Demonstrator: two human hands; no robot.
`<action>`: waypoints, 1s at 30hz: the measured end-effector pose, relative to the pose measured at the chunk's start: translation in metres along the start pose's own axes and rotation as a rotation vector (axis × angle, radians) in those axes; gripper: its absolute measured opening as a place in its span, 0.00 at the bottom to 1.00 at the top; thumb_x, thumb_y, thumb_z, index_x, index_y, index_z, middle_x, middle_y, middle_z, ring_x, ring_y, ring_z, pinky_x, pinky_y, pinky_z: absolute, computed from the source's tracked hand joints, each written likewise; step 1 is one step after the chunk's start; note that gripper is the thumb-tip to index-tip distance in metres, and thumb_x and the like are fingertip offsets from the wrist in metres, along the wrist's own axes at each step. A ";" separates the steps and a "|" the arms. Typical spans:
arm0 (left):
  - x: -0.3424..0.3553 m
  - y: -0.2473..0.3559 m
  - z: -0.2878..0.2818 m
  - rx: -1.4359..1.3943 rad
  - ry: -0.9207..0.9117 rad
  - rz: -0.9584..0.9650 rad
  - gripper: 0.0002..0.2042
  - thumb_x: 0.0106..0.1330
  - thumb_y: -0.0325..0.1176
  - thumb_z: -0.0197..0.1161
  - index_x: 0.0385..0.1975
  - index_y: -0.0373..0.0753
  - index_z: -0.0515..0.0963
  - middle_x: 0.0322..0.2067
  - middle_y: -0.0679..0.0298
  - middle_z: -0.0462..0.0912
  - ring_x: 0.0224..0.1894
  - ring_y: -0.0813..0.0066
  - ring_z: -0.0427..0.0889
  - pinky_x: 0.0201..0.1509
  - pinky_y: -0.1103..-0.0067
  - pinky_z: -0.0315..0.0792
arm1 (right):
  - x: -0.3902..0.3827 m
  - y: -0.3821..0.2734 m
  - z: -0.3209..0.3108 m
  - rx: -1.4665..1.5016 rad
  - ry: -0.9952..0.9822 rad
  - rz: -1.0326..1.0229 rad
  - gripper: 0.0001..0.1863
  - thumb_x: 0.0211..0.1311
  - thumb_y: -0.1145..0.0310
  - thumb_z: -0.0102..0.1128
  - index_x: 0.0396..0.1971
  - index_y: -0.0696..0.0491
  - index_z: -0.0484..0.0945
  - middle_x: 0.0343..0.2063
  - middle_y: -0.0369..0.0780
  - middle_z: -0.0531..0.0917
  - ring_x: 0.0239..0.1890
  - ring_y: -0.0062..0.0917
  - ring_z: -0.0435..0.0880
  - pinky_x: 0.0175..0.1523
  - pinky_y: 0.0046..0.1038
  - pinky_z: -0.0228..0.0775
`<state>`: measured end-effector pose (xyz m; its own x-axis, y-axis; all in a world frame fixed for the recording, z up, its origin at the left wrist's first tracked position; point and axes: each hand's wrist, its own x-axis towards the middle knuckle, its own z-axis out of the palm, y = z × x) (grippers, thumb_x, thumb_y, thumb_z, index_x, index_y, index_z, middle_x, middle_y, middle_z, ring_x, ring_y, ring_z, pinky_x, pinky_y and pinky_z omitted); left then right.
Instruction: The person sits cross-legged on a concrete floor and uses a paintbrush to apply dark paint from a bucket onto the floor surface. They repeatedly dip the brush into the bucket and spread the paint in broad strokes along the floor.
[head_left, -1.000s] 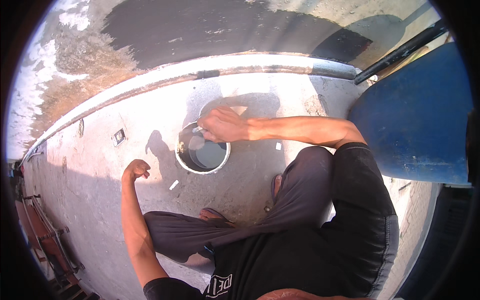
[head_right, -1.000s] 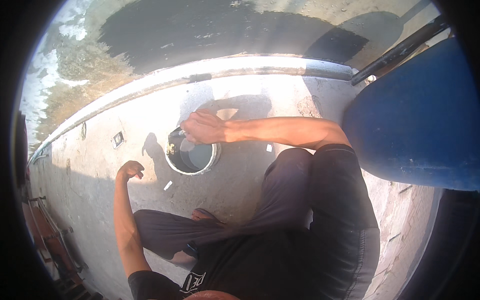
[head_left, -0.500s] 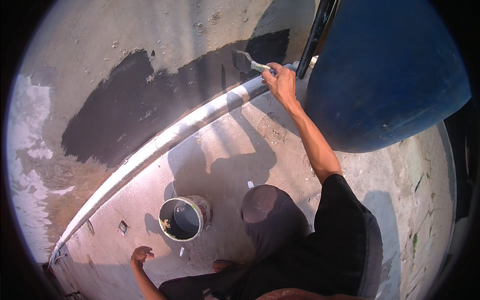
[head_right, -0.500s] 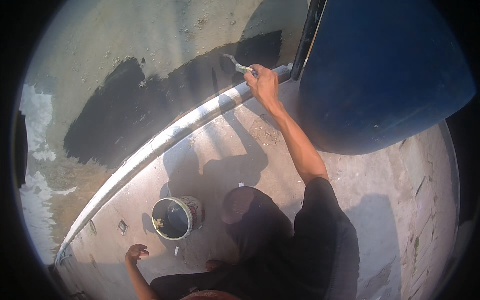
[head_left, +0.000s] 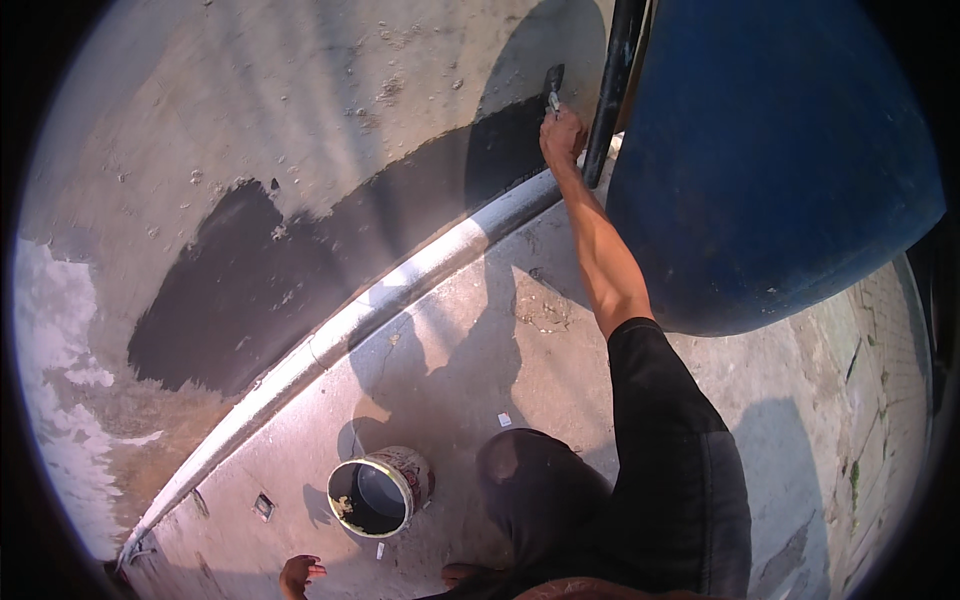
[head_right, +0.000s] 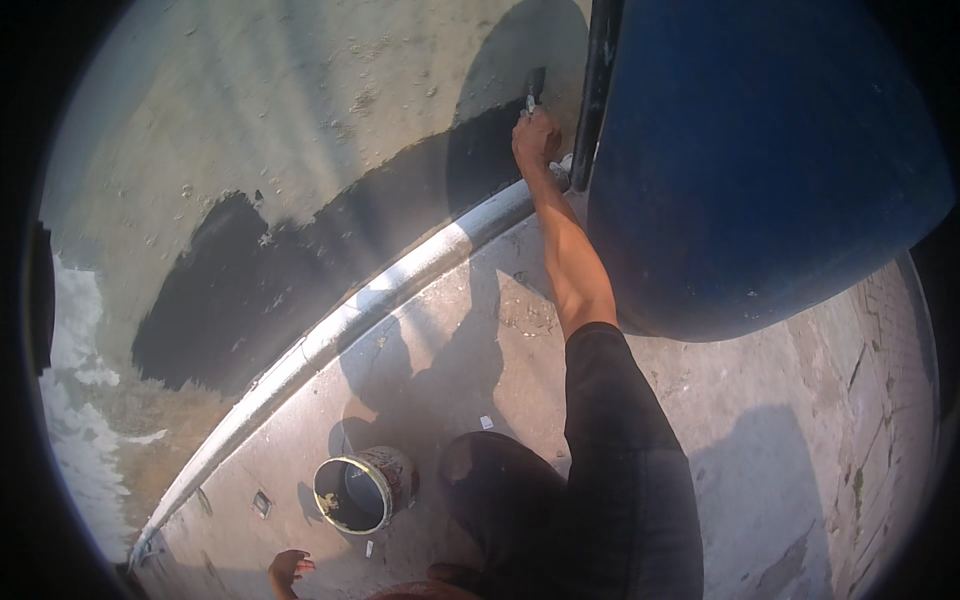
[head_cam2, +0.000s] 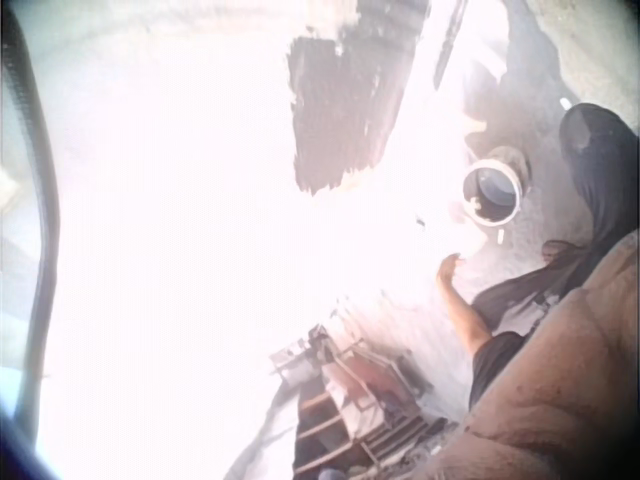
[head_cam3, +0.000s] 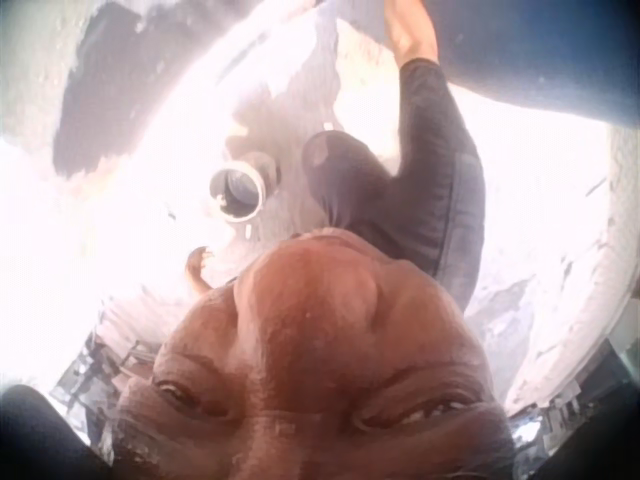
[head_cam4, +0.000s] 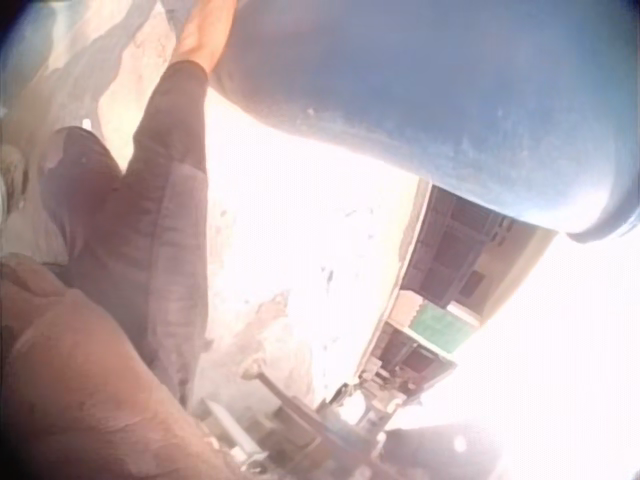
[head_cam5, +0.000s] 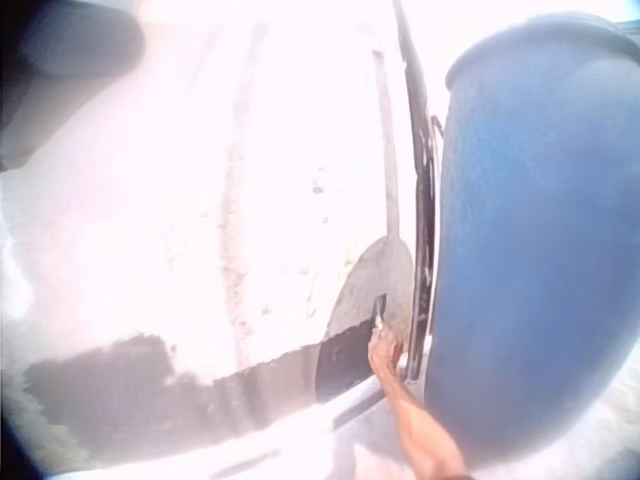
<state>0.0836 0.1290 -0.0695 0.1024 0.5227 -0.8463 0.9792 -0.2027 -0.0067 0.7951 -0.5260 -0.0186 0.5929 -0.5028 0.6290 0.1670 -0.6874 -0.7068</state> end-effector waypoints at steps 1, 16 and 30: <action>0.006 -0.010 -0.005 -0.010 -0.001 0.000 0.14 0.68 0.39 0.50 0.48 0.44 0.77 0.36 0.61 0.87 0.40 0.69 0.86 0.49 0.62 0.63 | -0.015 -0.010 0.003 0.022 -0.027 0.009 0.10 0.61 0.67 0.59 0.31 0.59 0.80 0.24 0.55 0.81 0.31 0.52 0.82 0.36 0.44 0.72; -0.004 0.022 -0.002 -0.023 -0.020 0.092 0.15 0.64 0.42 0.53 0.46 0.45 0.78 0.37 0.62 0.87 0.42 0.68 0.86 0.50 0.62 0.64 | -0.008 0.013 -0.037 0.216 -0.278 0.042 0.15 0.61 0.68 0.63 0.46 0.56 0.83 0.24 0.43 0.85 0.26 0.28 0.86 0.33 0.29 0.75; -0.010 -0.005 -0.006 -0.037 -0.013 0.196 0.17 0.63 0.44 0.54 0.47 0.46 0.79 0.35 0.65 0.88 0.39 0.75 0.85 0.45 0.67 0.66 | -0.049 -0.033 0.008 0.081 -0.048 0.042 0.08 0.60 0.70 0.59 0.30 0.61 0.79 0.24 0.54 0.80 0.30 0.50 0.82 0.34 0.43 0.71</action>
<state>0.0788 0.1295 -0.0583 0.2897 0.4658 -0.8361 0.9466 -0.2685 0.1784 0.7668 -0.4745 -0.0281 0.6378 -0.5033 0.5830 0.2026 -0.6206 -0.7575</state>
